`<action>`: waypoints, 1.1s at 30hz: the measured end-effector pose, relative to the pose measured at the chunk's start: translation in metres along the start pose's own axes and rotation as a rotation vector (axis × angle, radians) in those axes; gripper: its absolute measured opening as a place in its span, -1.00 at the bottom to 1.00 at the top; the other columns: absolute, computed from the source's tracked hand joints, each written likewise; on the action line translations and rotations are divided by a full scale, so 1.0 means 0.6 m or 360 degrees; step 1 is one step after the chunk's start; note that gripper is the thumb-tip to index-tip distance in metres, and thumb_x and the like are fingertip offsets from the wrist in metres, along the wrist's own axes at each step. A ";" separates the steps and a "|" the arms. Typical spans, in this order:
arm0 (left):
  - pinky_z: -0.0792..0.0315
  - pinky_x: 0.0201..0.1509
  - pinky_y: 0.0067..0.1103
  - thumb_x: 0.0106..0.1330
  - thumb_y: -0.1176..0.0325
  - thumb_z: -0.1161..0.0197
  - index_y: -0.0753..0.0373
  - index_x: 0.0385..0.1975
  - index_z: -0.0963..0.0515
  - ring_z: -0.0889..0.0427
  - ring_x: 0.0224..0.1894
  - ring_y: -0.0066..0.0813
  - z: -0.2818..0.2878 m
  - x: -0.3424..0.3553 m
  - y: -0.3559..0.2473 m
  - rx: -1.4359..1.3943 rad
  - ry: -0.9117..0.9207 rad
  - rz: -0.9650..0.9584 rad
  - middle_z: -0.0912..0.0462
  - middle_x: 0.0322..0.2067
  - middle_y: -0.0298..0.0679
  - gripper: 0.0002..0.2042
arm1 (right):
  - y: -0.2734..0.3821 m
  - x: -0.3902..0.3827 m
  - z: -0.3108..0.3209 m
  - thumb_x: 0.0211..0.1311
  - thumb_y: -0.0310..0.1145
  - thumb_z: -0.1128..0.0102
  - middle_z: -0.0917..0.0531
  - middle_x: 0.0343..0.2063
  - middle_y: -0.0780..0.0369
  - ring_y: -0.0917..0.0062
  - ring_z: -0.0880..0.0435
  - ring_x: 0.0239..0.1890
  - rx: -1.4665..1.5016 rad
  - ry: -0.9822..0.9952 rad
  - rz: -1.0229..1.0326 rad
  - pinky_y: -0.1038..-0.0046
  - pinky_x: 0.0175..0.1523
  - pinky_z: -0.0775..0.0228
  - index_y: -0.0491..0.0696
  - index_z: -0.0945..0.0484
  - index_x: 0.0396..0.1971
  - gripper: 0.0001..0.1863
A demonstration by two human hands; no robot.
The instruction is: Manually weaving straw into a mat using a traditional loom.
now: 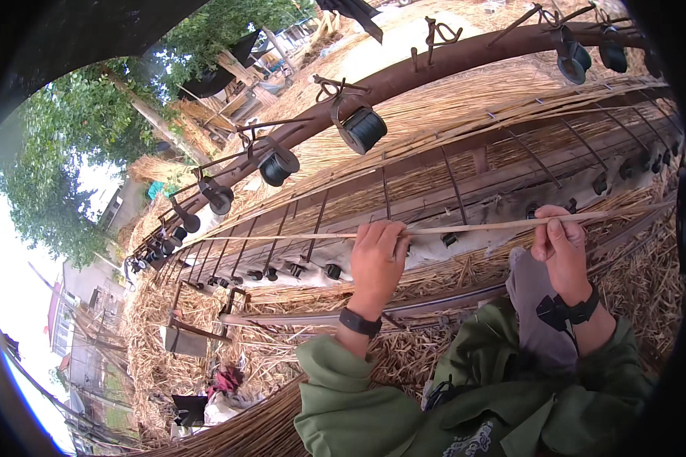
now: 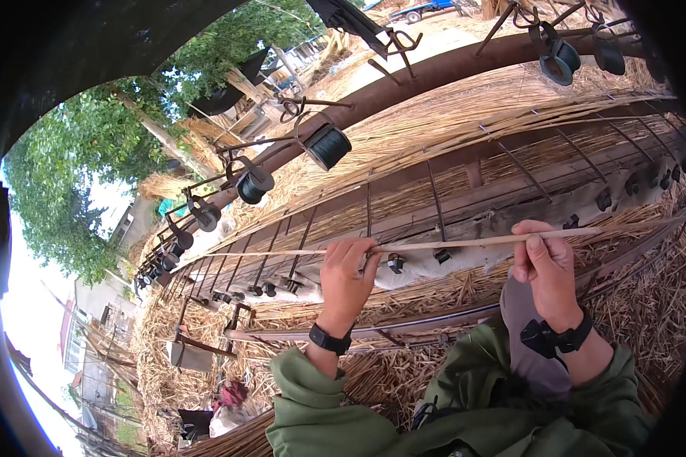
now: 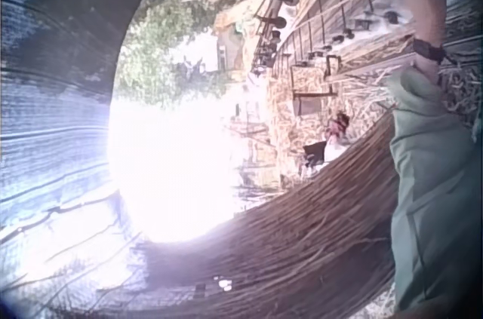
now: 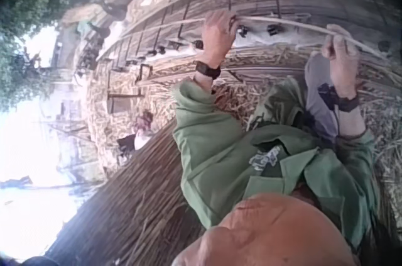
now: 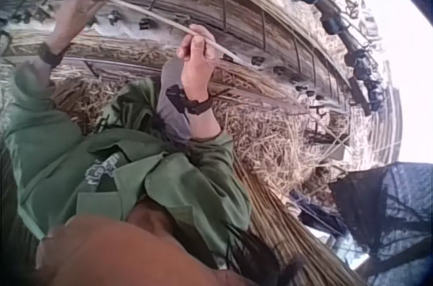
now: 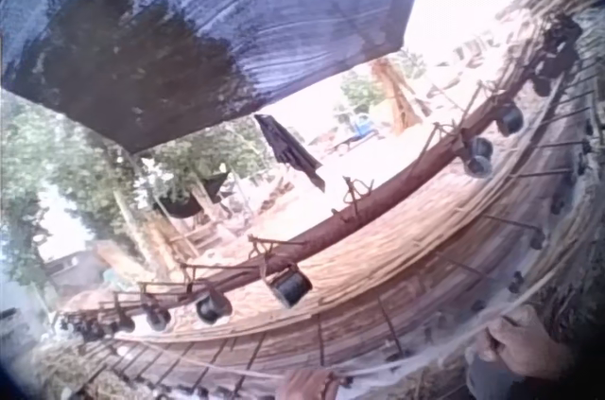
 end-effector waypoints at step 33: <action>-0.47 -0.16 -0.63 0.25 0.47 -0.19 0.44 -0.05 -0.44 -0.62 -0.25 -0.49 -0.218 -0.195 -0.014 -0.1361 0.0507 0.0872 -0.63 -0.25 -0.18 -0.71 | -0.082 -0.162 0.111 0.33 -0.39 -0.02 -0.64 -0.44 0.25 0.69 -0.59 -0.43 -0.0842 0.0389 -0.0369 0.59 -0.28 -0.42 -0.16 -0.58 -0.18 -0.79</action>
Point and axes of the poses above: each hand's wrist, its own x-axis towards the middle knuckle, its own z-axis out of the back of the hand, y = z × x, the point moved 5 cm from there along x, towards the middle knuckle
